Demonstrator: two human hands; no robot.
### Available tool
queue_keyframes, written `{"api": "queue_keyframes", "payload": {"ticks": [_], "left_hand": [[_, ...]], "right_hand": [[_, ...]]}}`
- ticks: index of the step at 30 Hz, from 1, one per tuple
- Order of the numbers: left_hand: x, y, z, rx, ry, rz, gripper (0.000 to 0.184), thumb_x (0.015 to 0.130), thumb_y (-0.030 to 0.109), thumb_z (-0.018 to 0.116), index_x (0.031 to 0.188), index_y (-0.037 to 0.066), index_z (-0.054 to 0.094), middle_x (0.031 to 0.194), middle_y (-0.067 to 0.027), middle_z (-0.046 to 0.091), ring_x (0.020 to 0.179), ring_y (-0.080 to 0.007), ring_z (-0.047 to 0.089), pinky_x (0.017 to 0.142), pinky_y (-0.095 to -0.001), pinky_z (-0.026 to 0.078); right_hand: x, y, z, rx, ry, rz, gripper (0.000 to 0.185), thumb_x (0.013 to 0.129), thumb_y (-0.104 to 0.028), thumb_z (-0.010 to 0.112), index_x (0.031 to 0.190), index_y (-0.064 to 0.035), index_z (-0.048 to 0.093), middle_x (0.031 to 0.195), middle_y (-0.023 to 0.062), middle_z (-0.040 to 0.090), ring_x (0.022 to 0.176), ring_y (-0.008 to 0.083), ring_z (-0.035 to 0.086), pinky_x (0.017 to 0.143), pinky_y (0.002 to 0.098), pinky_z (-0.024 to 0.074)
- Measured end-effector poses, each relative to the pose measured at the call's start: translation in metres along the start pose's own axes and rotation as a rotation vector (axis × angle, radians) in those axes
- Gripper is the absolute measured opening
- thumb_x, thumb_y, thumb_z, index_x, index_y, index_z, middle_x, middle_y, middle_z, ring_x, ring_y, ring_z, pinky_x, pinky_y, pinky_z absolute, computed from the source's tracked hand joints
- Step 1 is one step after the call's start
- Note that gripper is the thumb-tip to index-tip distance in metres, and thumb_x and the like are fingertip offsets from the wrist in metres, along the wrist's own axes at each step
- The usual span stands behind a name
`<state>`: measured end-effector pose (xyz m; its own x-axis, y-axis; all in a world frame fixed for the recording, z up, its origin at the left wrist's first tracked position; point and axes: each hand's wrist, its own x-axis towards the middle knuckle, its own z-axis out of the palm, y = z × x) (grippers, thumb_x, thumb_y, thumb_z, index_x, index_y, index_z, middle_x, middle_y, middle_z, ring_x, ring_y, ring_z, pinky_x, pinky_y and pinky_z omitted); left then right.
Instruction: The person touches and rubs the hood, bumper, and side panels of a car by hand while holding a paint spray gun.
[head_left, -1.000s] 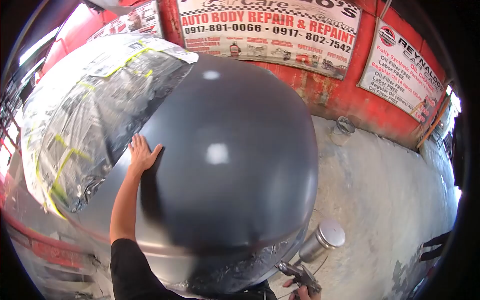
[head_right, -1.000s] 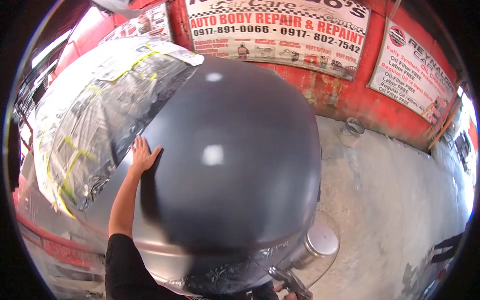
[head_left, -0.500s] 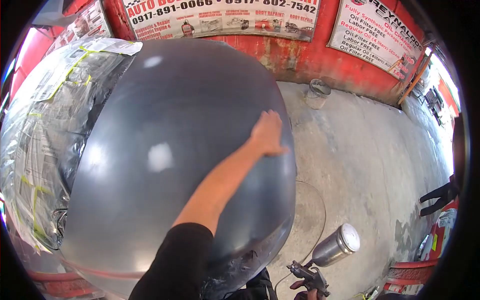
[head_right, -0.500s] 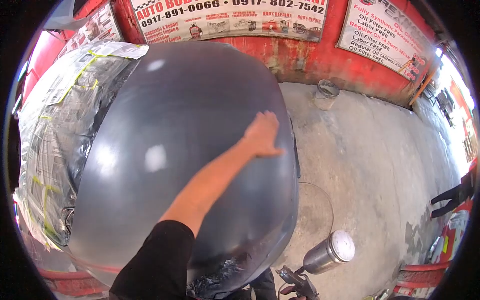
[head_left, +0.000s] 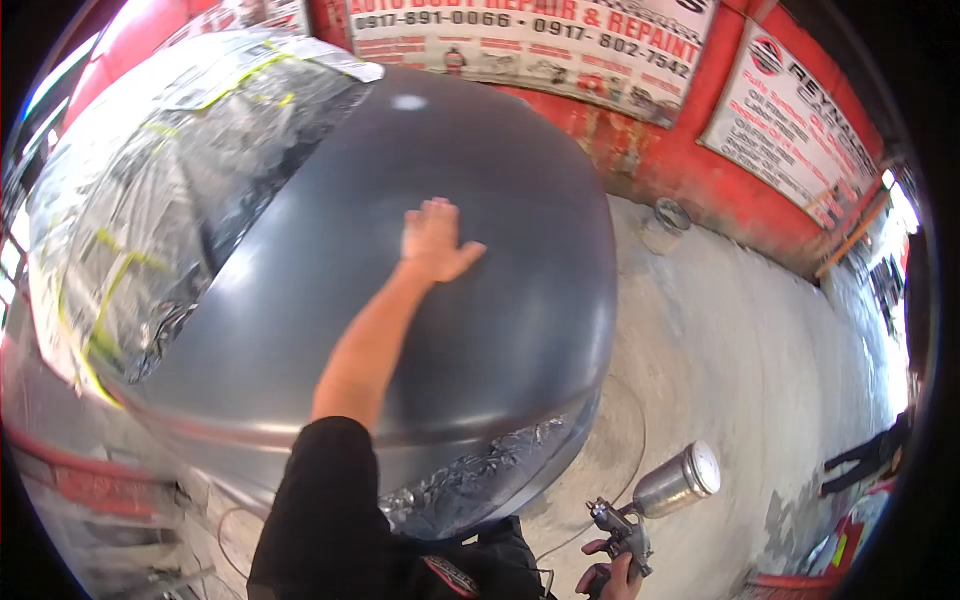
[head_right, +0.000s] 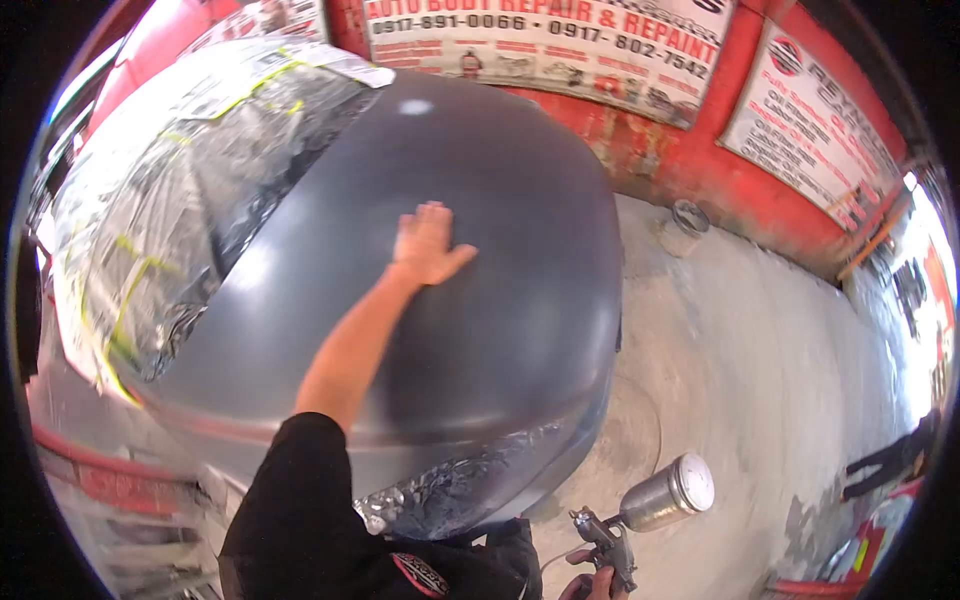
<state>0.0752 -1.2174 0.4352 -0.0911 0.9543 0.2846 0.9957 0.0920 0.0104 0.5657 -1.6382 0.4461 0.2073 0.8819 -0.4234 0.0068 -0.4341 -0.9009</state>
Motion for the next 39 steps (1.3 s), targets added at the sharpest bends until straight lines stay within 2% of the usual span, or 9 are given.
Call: {"api": "queue_keyframes", "payload": {"ticks": [2, 6, 11, 15, 19, 24, 32, 37, 39], "left_hand": [[-0.051, -0.109, -0.015, 0.038, 0.016, -0.248, 0.094, 0.094, 0.066, 0.05, 0.155, -0.004, 0.034, 0.167, -0.0206, 0.027, 0.157, -0.0365, 0.018, 0.125, -0.0556, 0.015], [-0.227, -0.257, -0.076, 0.176, 0.026, -0.667, 0.096, 0.098, 0.067, 0.044, 0.158, -0.007, 0.028, 0.168, -0.0222, 0.024, 0.158, -0.0343, 0.019, 0.125, -0.0561, 0.013], [-0.426, -0.272, -0.113, 0.237, 0.082, -0.859, 0.089, 0.1, 0.059, 0.051, 0.16, -0.002, 0.026, 0.168, -0.0239, 0.022, 0.157, -0.0394, 0.017, 0.124, -0.0591, 0.013], [-0.409, -0.242, -0.089, 0.306, 0.076, -0.798, 0.094, 0.099, 0.06, 0.054, 0.159, -0.007, 0.025, 0.166, -0.031, 0.02, 0.157, -0.0431, 0.015, 0.123, -0.0623, 0.012], [-0.324, -0.145, -0.082, 0.156, 0.033, -0.339, 0.106, 0.092, 0.066, 0.061, 0.156, -0.011, 0.027, 0.163, -0.0344, 0.023, 0.155, -0.0481, 0.017, 0.123, -0.0618, 0.013], [-0.225, 0.05, -0.053, -0.017, 0.003, 0.114, 0.114, 0.088, 0.071, 0.061, 0.156, -0.012, 0.025, 0.165, -0.0326, 0.021, 0.155, -0.0475, 0.015, 0.124, -0.0603, 0.012], [-0.087, 0.311, 0.044, 0.124, -0.218, 0.361, 0.114, 0.087, 0.072, 0.059, 0.157, -0.011, 0.025, 0.166, -0.0293, 0.02, 0.158, -0.0405, 0.011, 0.127, -0.0543, 0.009], [-0.047, 0.395, 0.123, 0.38, -0.399, 0.515, 0.1, 0.091, 0.065, 0.059, 0.156, -0.007, 0.034, 0.164, -0.0268, 0.03, 0.157, -0.0405, 0.016, 0.127, -0.0538, 0.014], [-0.06, 0.41, 0.136, -0.021, -0.64, 0.561, 0.095, 0.095, 0.065, 0.054, 0.154, -0.007, 0.036, 0.16, -0.0296, 0.034, 0.152, -0.0441, 0.027, 0.125, -0.0579, 0.019]], "right_hand": [[-0.003, 0.0, 0.001, -0.004, -0.054, 0.0, 0.06, 0.105, -0.039, 0.058, 0.15, -0.0018, 0.043, 0.119, 0.0194, 0.067, 0.055, 0.0174, 0.063, 0.043, 0.0266, 0.0457], [-0.003, -0.009, 0.006, 0.01, -0.188, 0.015, 0.061, 0.104, -0.038, 0.059, 0.15, -0.002, 0.042, 0.121, 0.0203, 0.066, 0.056, 0.0192, 0.064, 0.044, 0.028, 0.0472], [0.007, -0.03, 0.041, 0.045, -0.369, -0.173, 0.063, 0.108, -0.05, 0.046, 0.145, 0.0014, 0.047, 0.106, 0.0187, 0.067, 0.046, 0.0152, 0.058, 0.039, 0.0252, 0.0441], [-0.002, -0.04, 0.042, -0.009, -0.417, -0.095, 0.056, 0.109, -0.043, 0.046, 0.143, 0.0019, 0.048, 0.107, 0.0179, 0.068, 0.048, 0.0139, 0.059, 0.042, 0.0249, 0.0458], [-0.013, -0.041, 0.026, -0.007, -0.339, -0.065, 0.052, 0.107, -0.043, 0.054, 0.129, 0.0029, 0.062, 0.105, 0.0087, 0.072, 0.052, 0.0092, 0.062, 0.044, 0.0217, 0.0438], [0.024, -0.042, -0.009, 0.038, -0.334, -0.113, 0.057, 0.106, -0.048, 0.054, 0.132, 0.0034, 0.059, 0.104, 0.0099, 0.07, 0.052, 0.0097, 0.062, 0.043, 0.0219, 0.0437], [0.151, -0.047, -0.105, 0.17, -0.412, -0.134, 0.06, 0.105, -0.049, 0.057, 0.129, 0.005, 0.057, 0.102, 0.0098, 0.068, 0.053, 0.0121, 0.062, 0.046, 0.0243, 0.0456], [0.213, -0.077, -0.171, 0.128, -0.404, -0.098, 0.053, 0.107, -0.044, 0.053, 0.128, 0.0043, 0.055, 0.104, 0.0113, 0.066, 0.052, 0.0137, 0.061, 0.044, 0.0251, 0.0451], [0.23, -0.091, -0.19, 0.034, -0.42, -0.114, 0.052, 0.109, -0.042, 0.048, 0.137, 0.003, 0.05, 0.105, 0.0156, 0.064, 0.049, 0.0155, 0.06, 0.042, 0.0266, 0.0452]]}}
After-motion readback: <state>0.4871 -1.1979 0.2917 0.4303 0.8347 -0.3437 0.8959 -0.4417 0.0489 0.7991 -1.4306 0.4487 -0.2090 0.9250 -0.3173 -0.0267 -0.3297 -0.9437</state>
